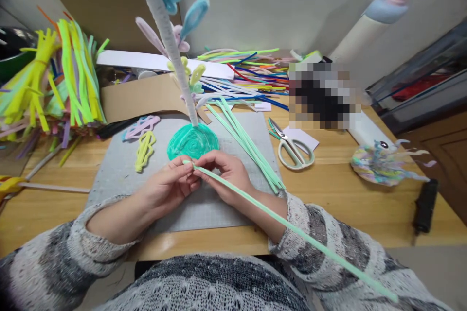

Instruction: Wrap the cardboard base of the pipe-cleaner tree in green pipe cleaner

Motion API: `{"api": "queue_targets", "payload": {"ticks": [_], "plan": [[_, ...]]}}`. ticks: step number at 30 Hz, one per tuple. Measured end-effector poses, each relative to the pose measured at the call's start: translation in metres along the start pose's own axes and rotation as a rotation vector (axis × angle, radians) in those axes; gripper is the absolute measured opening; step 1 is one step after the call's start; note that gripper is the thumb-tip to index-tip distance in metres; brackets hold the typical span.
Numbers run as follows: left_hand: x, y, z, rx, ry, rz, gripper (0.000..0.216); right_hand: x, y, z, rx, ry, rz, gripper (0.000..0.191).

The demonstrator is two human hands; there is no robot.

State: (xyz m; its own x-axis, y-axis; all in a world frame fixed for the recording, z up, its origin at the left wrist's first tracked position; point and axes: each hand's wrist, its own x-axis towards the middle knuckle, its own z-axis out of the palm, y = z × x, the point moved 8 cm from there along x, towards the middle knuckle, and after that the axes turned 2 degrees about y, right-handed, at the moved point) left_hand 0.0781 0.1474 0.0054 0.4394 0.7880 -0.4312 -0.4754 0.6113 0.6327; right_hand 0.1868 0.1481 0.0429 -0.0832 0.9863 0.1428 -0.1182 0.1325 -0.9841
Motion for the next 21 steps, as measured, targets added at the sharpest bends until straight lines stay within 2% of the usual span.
{"api": "queue_targets", "payload": {"ticks": [6, 12, 16, 21], "plan": [[0.0, -0.002, 0.002, 0.026, -0.04, -0.012, 0.022, -0.001, -0.006, 0.0, -0.073, -0.033, -0.055, 0.008], [0.0, -0.003, 0.003, 0.04, -0.063, -0.043, 0.022, -0.002, -0.017, 0.001, -0.163, -0.096, -0.242, 0.005], [0.001, -0.003, 0.003, 0.053, -0.084, -0.032, 0.021, -0.002, -0.016, 0.003, -0.239, -0.138, -0.258, 0.006], [0.001, -0.004, 0.001, 0.073, -0.081, -0.04, 0.021, -0.003, -0.018, 0.003, -0.24, -0.121, -0.27, 0.007]]}}
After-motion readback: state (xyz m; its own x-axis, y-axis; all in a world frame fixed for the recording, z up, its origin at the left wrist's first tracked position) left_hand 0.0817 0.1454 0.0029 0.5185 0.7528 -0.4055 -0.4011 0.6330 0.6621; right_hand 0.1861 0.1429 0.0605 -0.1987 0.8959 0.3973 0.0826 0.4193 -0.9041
